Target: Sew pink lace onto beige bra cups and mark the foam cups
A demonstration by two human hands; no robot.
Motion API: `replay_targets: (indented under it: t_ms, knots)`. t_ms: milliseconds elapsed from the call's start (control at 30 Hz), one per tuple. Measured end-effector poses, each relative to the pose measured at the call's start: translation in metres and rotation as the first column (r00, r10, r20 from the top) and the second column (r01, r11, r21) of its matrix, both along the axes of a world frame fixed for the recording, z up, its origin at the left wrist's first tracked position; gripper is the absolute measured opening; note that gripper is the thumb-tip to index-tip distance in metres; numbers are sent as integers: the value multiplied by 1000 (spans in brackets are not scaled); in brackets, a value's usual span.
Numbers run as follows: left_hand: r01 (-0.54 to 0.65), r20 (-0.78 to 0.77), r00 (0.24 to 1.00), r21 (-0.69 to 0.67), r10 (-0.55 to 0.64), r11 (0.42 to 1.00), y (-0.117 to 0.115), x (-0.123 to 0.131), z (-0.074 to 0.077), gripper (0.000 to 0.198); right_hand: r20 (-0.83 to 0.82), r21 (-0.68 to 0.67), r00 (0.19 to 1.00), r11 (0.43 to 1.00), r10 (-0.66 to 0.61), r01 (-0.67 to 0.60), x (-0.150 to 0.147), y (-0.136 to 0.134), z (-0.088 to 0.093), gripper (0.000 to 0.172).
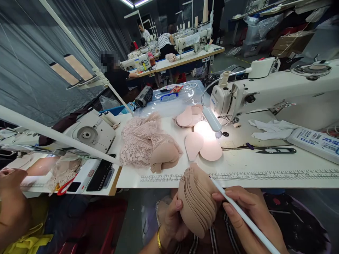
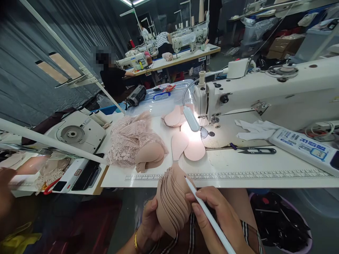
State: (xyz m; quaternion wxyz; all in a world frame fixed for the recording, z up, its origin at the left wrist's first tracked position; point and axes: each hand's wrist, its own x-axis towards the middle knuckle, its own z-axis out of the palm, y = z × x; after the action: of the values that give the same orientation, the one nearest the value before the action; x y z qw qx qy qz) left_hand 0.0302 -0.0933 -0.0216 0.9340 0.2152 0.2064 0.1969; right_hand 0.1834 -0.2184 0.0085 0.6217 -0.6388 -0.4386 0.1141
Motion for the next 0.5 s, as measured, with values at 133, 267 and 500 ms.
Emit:
replay_targets:
  t_ms: [133, 267, 500]
  knots:
    - [7, 5, 1000, -10, -6, 1000, -1, -1, -4, 99, 94, 0, 993, 997, 71, -72, 6, -1, -3, 30]
    - [29, 5, 1000, -2, -29, 1000, -1, -2, -6, 90, 144, 6, 988, 999, 47, -49, 8, 1, -3, 32]
    - [23, -4, 1000, 42, -23, 999, -2, 2, -1, 85, 83, -7, 996, 999, 43, -43, 9, 1, -1, 30]
